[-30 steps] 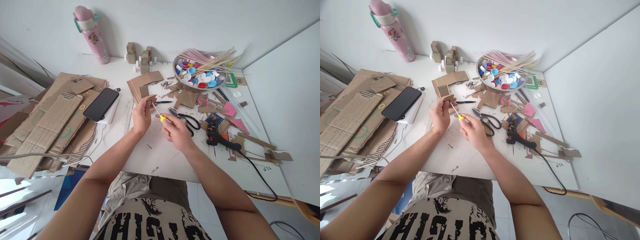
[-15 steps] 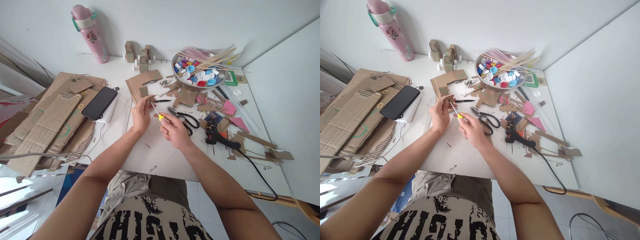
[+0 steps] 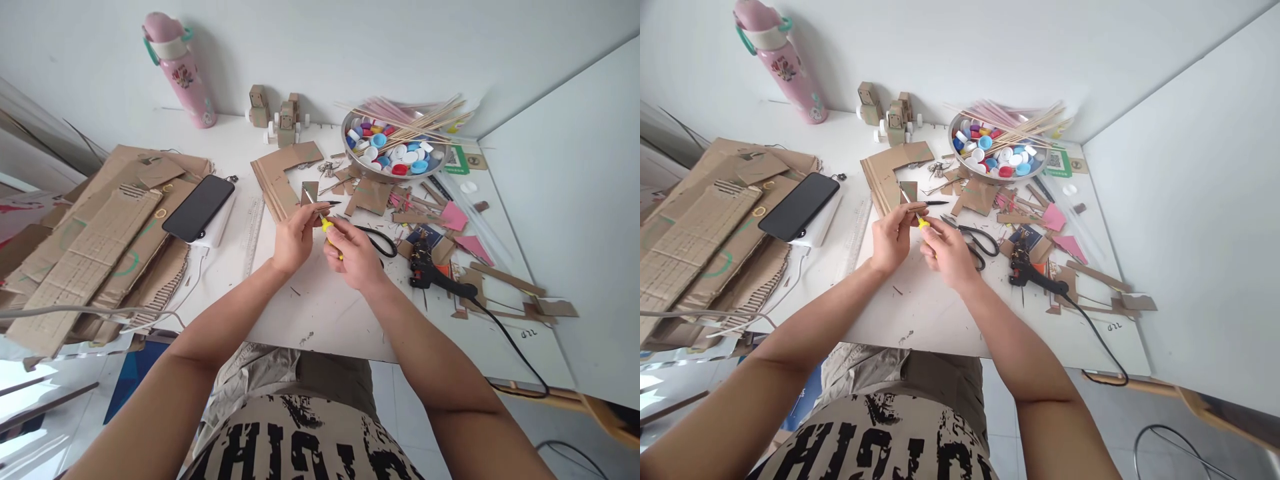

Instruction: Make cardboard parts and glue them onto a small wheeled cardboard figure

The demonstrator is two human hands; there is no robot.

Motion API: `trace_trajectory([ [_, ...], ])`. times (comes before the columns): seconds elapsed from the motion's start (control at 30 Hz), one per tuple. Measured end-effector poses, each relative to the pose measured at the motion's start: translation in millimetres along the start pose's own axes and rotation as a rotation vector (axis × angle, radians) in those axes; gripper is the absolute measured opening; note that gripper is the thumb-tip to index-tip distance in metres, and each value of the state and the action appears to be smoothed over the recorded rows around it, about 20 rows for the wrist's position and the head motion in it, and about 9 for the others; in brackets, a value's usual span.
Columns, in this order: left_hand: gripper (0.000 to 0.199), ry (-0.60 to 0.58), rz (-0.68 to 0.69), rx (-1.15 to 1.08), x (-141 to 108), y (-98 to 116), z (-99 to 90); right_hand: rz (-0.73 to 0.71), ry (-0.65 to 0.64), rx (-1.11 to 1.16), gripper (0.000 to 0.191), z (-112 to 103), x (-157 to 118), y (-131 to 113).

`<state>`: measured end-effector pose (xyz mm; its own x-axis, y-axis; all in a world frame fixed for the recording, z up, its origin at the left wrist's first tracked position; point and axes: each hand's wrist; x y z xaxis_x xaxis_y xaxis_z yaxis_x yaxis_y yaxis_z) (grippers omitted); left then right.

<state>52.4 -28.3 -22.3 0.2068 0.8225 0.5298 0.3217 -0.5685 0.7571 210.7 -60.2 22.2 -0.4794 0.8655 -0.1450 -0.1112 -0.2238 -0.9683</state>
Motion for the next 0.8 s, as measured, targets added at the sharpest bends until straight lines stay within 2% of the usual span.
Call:
trace_trajectory([
  [0.13,0.044,-0.014,0.062,-0.006,-0.6,-1.1,1.5,-0.169,0.172,-0.562,0.039,-2.8,-1.7,7.4],
  [0.2,0.043,-0.015,0.027,-0.015,-1.0,-1.1,2.3,-0.196,0.224,-0.791,0.035,-0.2,-2.6,12.4],
  [0.27,0.042,-0.02,-0.005,-0.038,-1.0,0.4,3.0,-0.183,0.239,-0.924,0.034,4.2,-2.6,15.8],
  [0.4,0.039,-0.043,-0.023,-0.099,-0.1,5.6,3.5,-0.155,0.237,-1.055,0.038,10.6,-3.4,14.9],
  [0.6,0.038,-0.061,-0.032,-0.15,0.2,5.7,4.7,-0.087,0.184,-1.16,0.045,7.9,-8.8,8.1],
  [0.8,0.041,-0.053,-0.046,-0.203,0.0,3.3,6.5,-0.105,0.164,-1.229,0.045,8.9,-9.1,7.1],
])
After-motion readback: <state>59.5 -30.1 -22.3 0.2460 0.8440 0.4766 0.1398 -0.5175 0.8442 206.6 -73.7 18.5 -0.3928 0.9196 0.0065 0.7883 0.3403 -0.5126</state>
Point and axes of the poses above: each hand's wrist, its own x-axis towards the middle knuckle, its own z-axis out of the palm, y = z × x, and after that the axes turned 10 degrees about -y, right-handed
